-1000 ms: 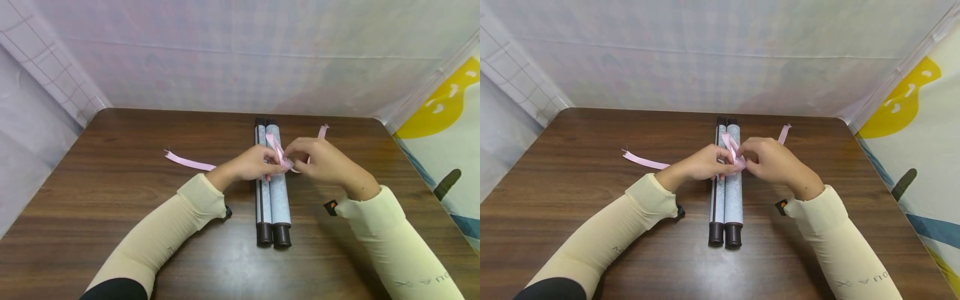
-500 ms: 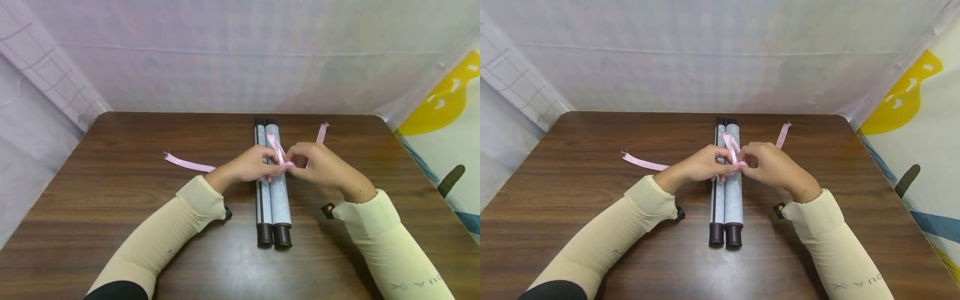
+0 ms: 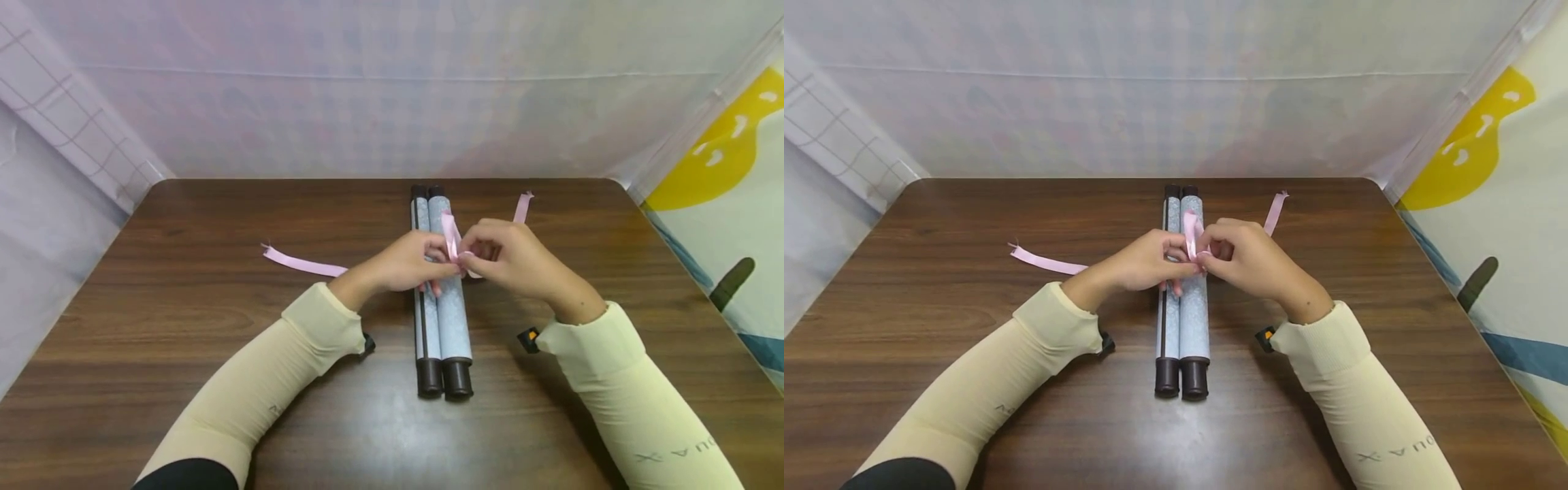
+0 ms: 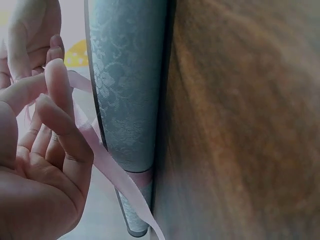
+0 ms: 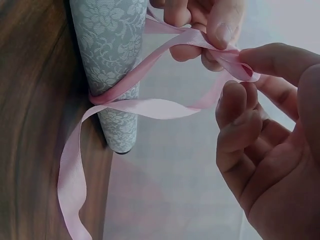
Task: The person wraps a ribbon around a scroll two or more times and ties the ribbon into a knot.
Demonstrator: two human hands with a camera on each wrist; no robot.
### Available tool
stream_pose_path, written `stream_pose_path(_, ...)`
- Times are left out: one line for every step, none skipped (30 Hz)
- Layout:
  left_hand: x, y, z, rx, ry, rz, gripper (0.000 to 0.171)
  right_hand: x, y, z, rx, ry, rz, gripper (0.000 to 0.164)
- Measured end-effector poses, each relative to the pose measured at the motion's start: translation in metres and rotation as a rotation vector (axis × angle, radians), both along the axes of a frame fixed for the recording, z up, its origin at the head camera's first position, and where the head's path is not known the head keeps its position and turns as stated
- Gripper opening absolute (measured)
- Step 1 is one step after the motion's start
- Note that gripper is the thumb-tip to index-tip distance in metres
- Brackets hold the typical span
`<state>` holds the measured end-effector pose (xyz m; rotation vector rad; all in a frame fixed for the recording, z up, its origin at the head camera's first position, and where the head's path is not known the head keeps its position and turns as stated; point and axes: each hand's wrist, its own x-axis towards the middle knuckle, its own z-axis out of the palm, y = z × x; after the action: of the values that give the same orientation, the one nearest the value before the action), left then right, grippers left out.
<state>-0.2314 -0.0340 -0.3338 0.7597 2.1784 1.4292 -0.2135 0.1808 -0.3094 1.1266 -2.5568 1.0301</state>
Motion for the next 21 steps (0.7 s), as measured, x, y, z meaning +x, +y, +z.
stream_pose_path(-0.0003,-0.0003,-0.0002,0.001,-0.003,0.001,0.015,0.0001,0.0,0.0,-0.006,-0.011,-0.005,0.011)
stream_pose_path(-0.0003,-0.0005,-0.0001,0.002,-0.007,0.003,0.015,0.0002,0.0003,0.0,-0.009,-0.024,-0.011,0.01)
stream_pose_path(-0.0003,-0.0008,0.0001,0.002,-0.009,0.004,0.015,0.0002,0.0004,0.0002,-0.008,-0.039,-0.019,0.009)
stream_pose_path(-0.0003,-0.0011,0.0001,0.002,-0.011,0.007,0.015,0.0003,0.0006,0.0007,-0.007,-0.056,-0.021,0.008)
stream_pose_path(-0.0003,-0.0013,0.0001,0.002,-0.011,0.009,0.015,0.0002,0.0009,0.001,-0.005,-0.083,-0.023,0.007)
stream_pose_path(-0.0002,-0.0016,0.0,0.001,-0.009,0.011,0.015,0.0,0.0011,0.0011,-0.002,-0.115,-0.021,0.006)
stream_pose_path(0.0,-0.0017,0.0,0.0,-0.007,0.011,0.015,0.0001,0.0013,0.0012,0.0,-0.15,-0.018,0.005)
stream_pose_path(0.0001,-0.0018,-0.0002,0.001,-0.007,0.01,0.016,0.0002,0.0015,0.0012,0.004,-0.184,-0.011,0.005)
stream_pose_path(0.0002,-0.0018,-0.0005,0.001,-0.005,0.009,0.015,0.0004,0.0016,0.0013,0.007,-0.219,-0.003,0.006)
stream_pose_path(0.0005,-0.0018,-0.0006,0.004,-0.006,0.008,0.015,0.0006,0.0017,0.0014,0.011,-0.253,0.006,0.006)
stream_pose_path(0.0006,-0.0017,-0.0008,0.006,-0.006,0.006,0.015,0.0008,0.0018,0.0016,0.013,-0.283,0.015,0.006)
stream_pose_path(0.0006,-0.0017,-0.0011,0.009,-0.008,0.003,0.015,0.0012,0.0017,0.002,0.014,-0.306,0.024,0.006)
stream_pose_path(0.0008,-0.0017,-0.0011,0.012,-0.011,0.003,0.014,0.0014,0.0014,0.0022,0.018,-0.317,0.03,0.006)
stream_pose_path(0.0009,-0.0017,-0.001,0.015,-0.014,0.003,0.013,0.0017,0.001,0.0025,0.021,-0.322,0.036,0.006)
stream_pose_path(0.0012,-0.0018,-0.0008,0.016,-0.014,0.004,0.013,0.0019,0.0005,0.0025,0.029,-0.324,0.039,0.007)
stream_pose_path(0.0013,-0.002,-0.0008,0.017,-0.016,0.005,0.012,0.0018,0.0001,0.0024,0.036,-0.321,0.04,0.007)
stream_pose_path(0.0014,-0.0021,-0.0008,0.017,-0.018,0.005,0.011,0.0017,-0.0004,0.0022,0.04,-0.318,0.04,0.008)
stream_pose_path(0.0016,-0.0023,-0.0008,0.017,-0.018,0.005,0.011,0.0016,-0.0009,0.002,0.044,-0.314,0.036,0.008)
stream_pose_path(0.0019,-0.0025,-0.0006,0.016,-0.018,0.005,0.011,0.0012,-0.0013,0.0016,0.044,-0.313,0.031,0.009)
stream_pose_path(0.0019,-0.0026,-0.0006,0.016,-0.018,0.005,0.011,0.0009,-0.0015,0.0014,0.038,-0.317,0.026,0.01)
stream_pose_path(0.0019,-0.0027,-0.0008,0.016,-0.017,0.003,0.011,0.0004,-0.0019,0.001,0.028,-0.325,0.02,0.01)
